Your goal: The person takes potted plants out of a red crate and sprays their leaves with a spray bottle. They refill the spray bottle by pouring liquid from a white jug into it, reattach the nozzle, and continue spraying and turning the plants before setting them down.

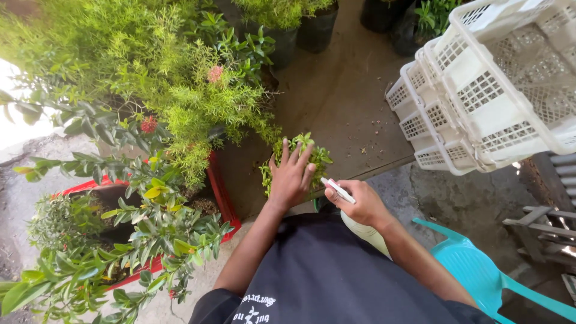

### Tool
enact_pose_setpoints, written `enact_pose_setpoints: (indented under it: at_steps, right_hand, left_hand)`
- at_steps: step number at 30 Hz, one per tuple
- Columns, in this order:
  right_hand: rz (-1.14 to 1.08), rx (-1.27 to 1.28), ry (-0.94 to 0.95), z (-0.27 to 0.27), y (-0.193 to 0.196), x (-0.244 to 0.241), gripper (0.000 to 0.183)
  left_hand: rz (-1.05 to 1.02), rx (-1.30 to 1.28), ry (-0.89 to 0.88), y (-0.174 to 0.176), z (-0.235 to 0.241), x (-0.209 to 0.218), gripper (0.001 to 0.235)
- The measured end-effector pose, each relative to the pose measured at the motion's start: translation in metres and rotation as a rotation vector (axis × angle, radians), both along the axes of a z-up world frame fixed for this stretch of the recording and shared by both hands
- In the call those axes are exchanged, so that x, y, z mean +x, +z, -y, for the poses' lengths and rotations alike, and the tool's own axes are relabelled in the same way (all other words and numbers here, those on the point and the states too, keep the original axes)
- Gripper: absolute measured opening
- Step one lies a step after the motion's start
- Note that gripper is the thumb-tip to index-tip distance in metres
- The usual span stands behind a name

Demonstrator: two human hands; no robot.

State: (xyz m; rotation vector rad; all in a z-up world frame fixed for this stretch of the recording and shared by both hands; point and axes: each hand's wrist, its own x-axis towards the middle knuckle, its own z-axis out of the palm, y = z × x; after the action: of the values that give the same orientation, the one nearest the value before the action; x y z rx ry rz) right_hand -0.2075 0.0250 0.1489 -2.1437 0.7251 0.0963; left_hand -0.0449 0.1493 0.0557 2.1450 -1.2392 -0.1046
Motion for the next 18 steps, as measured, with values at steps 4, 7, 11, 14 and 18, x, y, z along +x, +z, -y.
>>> enact_pose_setpoints:
  at_steps: [4, 7, 11, 14, 18]
  right_hand:
    - [0.035, -0.022, 0.032, -0.001, -0.002, 0.000, 0.056]
    - [0.012, 0.045, -0.009, 0.002, -0.001, 0.003, 0.059]
    - [0.014, 0.069, -0.014, 0.002, 0.005, 0.009, 0.058]
    - [-0.043, 0.121, -0.025, 0.002, 0.009, 0.011, 0.057]
    - [-0.117, 0.149, -0.025, 0.005, -0.011, 0.009, 0.067]
  left_hand:
    - [-0.153, -0.286, 0.155, -0.012, -0.006, -0.002, 0.041]
    - [-0.110, -0.190, 0.222, -0.023, -0.009, 0.000, 0.022]
    - [-0.031, 0.052, 0.116, 0.002, -0.015, -0.002, 0.069]
    - [0.007, 0.147, 0.103, -0.001, -0.018, -0.006, 0.088]
    - [0.025, 0.153, 0.051, 0.004, -0.023, -0.007, 0.087]
